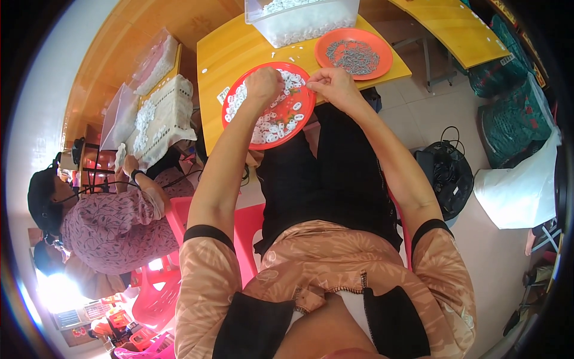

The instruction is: Assembling small white plastic components by hand at a workbench.

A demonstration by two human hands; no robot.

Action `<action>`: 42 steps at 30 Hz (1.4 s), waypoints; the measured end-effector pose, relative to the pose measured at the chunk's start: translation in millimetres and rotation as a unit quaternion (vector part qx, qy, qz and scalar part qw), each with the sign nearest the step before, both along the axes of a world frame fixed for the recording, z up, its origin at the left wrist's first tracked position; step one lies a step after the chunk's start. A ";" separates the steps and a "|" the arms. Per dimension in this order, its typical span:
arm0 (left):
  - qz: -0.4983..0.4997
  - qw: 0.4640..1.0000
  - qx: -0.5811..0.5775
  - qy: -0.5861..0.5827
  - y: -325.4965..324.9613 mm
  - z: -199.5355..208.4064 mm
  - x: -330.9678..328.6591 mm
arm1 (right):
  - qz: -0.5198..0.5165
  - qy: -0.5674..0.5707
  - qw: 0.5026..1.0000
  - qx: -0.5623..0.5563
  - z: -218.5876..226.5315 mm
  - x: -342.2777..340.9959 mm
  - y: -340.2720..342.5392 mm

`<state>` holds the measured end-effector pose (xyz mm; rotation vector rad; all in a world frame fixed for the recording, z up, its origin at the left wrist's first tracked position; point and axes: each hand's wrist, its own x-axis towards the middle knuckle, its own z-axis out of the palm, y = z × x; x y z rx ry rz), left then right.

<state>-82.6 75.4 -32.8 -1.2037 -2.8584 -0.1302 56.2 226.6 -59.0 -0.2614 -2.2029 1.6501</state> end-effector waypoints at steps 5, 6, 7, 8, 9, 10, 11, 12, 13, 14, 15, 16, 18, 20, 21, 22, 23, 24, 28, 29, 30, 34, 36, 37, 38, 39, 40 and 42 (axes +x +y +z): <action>-0.019 0.997 -0.071 0.011 6.1 -4.2 -13.4 | 0.006 0.002 1.000 -0.009 1.3 -0.1 -1.7; -0.023 0.997 -0.076 0.002 7.5 -3.1 -12.0 | 0.006 0.003 1.000 -0.009 2.5 1.1 -0.9; -0.028 0.996 -0.081 -0.006 8.2 -2.0 -10.5 | 0.002 -0.006 1.000 -0.009 3.5 2.6 -0.7; -0.028 0.996 -0.081 -0.006 6.0 -0.8 -8.9 | -0.002 -0.015 1.000 -0.010 4.8 3.3 -0.6; -0.029 0.999 -0.029 0.005 2.4 1.0 -5.4 | -0.004 -0.015 1.000 -0.010 5.0 4.2 0.8; -0.029 0.999 0.023 0.016 -0.7 3.7 -2.1 | -0.014 0.007 1.000 0.014 5.2 4.4 2.1; -0.032 0.999 0.022 0.015 -2.6 6.2 -1.0 | -0.023 0.029 0.999 0.038 5.2 4.6 2.8; -0.017 0.980 0.132 -0.145 -11.5 8.4 -1.3 | -0.020 0.031 0.999 0.036 10.8 5.5 -3.3; -0.004 0.924 0.237 -0.302 -13.5 16.8 7.6 | -0.003 0.049 0.997 0.059 20.5 9.8 -7.6; 0.014 0.848 0.285 -0.446 -13.8 23.8 18.2 | 0.014 0.067 0.994 0.082 28.1 13.4 -11.7; 0.015 0.849 0.285 -0.446 -16.6 33.6 25.1 | 0.015 0.068 0.994 0.081 33.6 15.6 -15.9; 0.028 0.801 0.290 -0.523 -19.0 40.8 30.0 | 0.019 0.114 0.990 0.085 38.2 17.5 -19.9; 0.040 0.747 0.295 -0.595 -23.4 49.2 36.4 | 0.024 0.161 0.983 0.090 40.3 17.4 -22.6; 0.039 0.686 0.300 -0.661 -25.1 55.6 40.5 | 0.025 0.184 0.982 0.039 38.9 15.1 -21.2; 0.039 0.653 0.301 -0.694 -24.8 59.6 44.0 | 0.024 0.185 0.982 0.038 41.4 15.9 -21.2; 0.039 0.654 0.299 -0.694 -24.3 63.8 47.1 | 0.030 0.182 0.983 0.022 43.7 16.7 -20.3; 0.044 0.641 0.315 -0.698 -23.0 68.4 50.0 | 0.036 0.178 0.983 0.005 45.8 17.5 -18.7; 0.051 0.628 0.331 -0.703 -21.6 70.5 53.2 | 0.033 0.177 0.984 0.003 47.4 18.7 -17.1; 0.056 0.627 0.382 -0.677 -16.6 69.9 55.5 | -0.002 0.187 0.982 0.023 53.7 21.7 -12.6; 0.057 0.628 0.379 -0.678 -14.8 66.5 50.7 | -0.013 0.183 0.983 0.011 54.2 22.4 -12.9; 0.042 0.701 0.352 -0.618 -15.3 60.7 40.9 | -0.013 0.184 0.983 0.010 53.9 20.8 -13.8; 0.029 0.959 0.192 -0.204 -15.7 28.3 31.1 | -0.064 0.185 0.980 -0.026 45.7 16.7 -4.5; 0.040 0.974 0.152 -0.161 -12.3 19.8 33.7 | -0.078 0.170 0.982 -0.014 43.4 18.2 -1.3; 0.052 0.986 0.111 -0.118 -9.5 17.3 38.5 | -0.080 0.160 0.984 -0.013 42.6 19.9 -0.8; 0.065 0.989 0.083 -0.100 -6.9 16.0 41.5 | -0.080 0.149 0.985 -0.012 42.0 20.9 -0.4; 0.065 0.989 0.083 -0.100 -6.9 13.9 41.3 | -0.080 0.149 0.985 -0.012 42.7 20.9 -1.0; 0.060 0.992 0.073 -0.079 -6.8 12.0 40.8 | -0.077 0.151 0.985 -0.012 43.4 20.6 -1.7; 0.057 0.995 0.063 -0.058 -4.9 11.4 40.0 | -0.073 0.154 0.985 -0.011 44.9 20.8 -2.6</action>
